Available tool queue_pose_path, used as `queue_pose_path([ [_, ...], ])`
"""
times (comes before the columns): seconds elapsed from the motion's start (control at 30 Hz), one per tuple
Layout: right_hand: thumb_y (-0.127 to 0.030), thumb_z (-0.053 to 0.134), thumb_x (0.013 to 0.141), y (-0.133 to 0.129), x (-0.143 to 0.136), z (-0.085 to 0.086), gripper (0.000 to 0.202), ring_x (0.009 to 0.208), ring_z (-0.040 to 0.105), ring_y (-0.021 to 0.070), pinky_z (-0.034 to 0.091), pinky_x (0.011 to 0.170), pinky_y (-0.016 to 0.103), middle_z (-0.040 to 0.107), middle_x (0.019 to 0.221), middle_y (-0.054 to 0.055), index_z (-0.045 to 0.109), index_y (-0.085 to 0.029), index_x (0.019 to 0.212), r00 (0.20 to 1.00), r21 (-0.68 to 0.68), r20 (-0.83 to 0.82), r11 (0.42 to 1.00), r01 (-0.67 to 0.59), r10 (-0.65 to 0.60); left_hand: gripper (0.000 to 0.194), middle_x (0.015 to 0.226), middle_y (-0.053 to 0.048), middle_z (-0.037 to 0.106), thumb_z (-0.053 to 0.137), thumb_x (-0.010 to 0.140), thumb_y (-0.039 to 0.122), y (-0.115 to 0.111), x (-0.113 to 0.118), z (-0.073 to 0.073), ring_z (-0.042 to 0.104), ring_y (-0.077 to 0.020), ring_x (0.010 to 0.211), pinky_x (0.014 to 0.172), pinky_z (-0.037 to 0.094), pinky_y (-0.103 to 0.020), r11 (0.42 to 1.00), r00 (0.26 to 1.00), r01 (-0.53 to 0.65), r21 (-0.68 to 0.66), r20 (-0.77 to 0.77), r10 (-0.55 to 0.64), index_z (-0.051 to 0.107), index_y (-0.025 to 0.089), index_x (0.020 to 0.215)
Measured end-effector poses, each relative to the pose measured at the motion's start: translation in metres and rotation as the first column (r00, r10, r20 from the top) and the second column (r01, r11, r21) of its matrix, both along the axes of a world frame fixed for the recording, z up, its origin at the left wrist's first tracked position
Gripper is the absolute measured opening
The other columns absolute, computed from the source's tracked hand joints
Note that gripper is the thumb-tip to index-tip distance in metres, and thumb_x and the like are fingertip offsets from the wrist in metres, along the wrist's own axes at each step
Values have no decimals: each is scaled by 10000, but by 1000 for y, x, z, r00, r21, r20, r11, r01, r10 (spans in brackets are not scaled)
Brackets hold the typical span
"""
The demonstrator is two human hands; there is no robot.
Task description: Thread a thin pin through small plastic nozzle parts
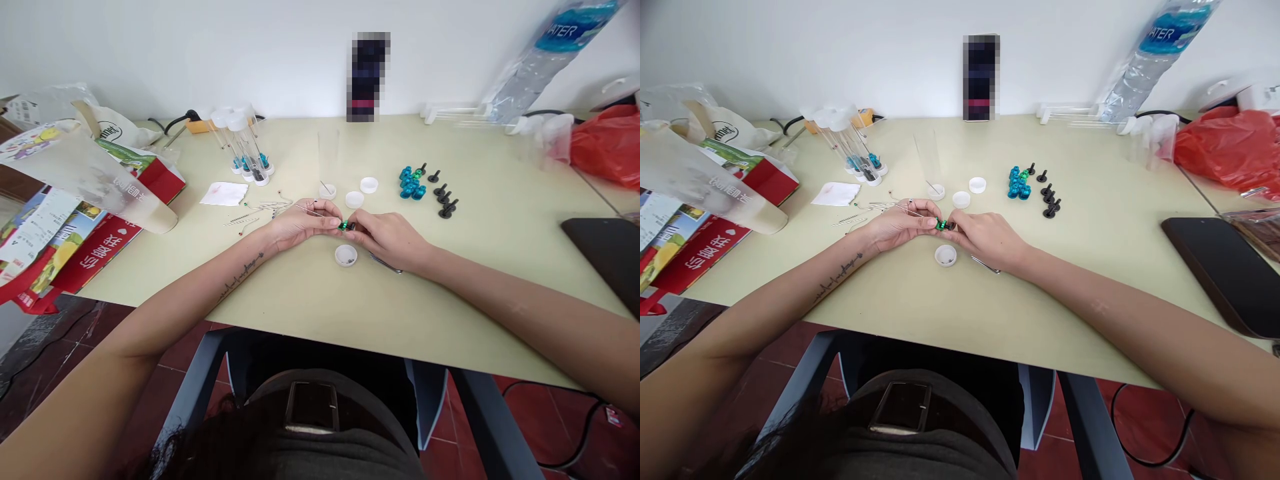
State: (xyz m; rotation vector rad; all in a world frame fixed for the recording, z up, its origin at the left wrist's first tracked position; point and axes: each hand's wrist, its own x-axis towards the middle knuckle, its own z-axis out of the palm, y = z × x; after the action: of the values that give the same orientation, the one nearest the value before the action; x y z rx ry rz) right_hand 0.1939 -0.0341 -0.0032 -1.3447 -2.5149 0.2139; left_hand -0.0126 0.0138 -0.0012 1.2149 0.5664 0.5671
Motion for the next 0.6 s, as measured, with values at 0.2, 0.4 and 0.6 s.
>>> queue_pose_path([
  [0.2,-528,272,930,0,1,-1,446,604,473,39,199,550,140,581,806,16,453,-143,1063,1000,-6,-23,1000,-16,16,282,832,-54,625,735,661,243,0,0,2,617,-110,788,845,477,-286,1000,1000,-9,4,-5,9,603,78,848],
  [0.4,-544,211,937,-1,0,0,493,588,454,37,190,559,150,578,808,26,484,-140,1013,1000,6,8,1000,-2,2,285,828,-56,630,732,664,248,-2,0,3,618,-115,793,854,478,-291,1000,1000,-5,9,-9,5,602,77,852],
  [0.6,-535,274,927,-1,0,-1,452,599,463,39,197,555,140,578,789,12,455,-148,1073,1000,1,-14,1000,-14,14,272,842,-50,625,728,670,232,-1,0,3,615,-107,787,855,477,-288,1000,1000,2,12,-11,-2,607,78,859],
])
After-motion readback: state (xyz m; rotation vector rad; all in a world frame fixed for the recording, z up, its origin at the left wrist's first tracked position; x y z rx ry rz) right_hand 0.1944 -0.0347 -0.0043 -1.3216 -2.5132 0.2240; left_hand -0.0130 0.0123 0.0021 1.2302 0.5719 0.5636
